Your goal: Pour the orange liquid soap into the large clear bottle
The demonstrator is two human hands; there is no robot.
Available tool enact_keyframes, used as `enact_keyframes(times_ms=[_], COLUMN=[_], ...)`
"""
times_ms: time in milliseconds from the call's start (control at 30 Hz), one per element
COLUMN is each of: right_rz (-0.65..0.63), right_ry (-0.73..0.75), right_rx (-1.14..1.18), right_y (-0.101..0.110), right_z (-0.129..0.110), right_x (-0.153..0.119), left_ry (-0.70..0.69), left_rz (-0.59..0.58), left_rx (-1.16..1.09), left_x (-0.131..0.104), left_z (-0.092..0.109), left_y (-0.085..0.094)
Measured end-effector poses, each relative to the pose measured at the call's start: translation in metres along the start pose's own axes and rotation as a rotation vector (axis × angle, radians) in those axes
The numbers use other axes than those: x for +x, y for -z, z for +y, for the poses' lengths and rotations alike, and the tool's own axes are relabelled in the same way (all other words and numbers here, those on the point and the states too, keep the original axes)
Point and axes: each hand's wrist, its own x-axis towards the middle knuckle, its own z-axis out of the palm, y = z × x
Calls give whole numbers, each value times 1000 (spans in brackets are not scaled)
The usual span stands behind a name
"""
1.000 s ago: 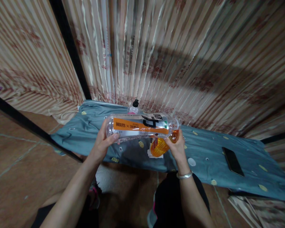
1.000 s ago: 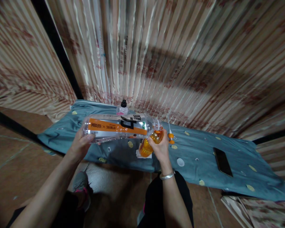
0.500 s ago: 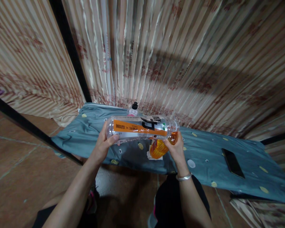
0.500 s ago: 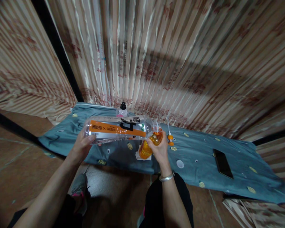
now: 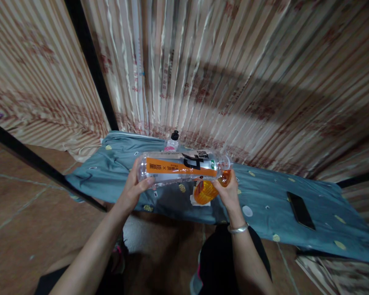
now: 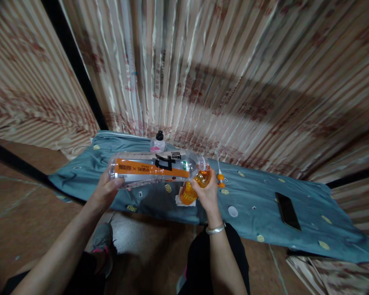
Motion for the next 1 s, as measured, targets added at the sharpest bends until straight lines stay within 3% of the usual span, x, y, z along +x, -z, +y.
enact_keyframes(times_ms=[333, 1000], right_rz=[1, 12], right_ry=[6, 15], right_rx=[-22, -21], right_y=[0, -1], right_z=[4, 2], right_x=[2, 1], left_ry=[73, 64], left_rz=[-29, -19], left_rx=[-56, -39], left_x=[-9, -8], left_z=[-6, 12], left_y=[4, -3])
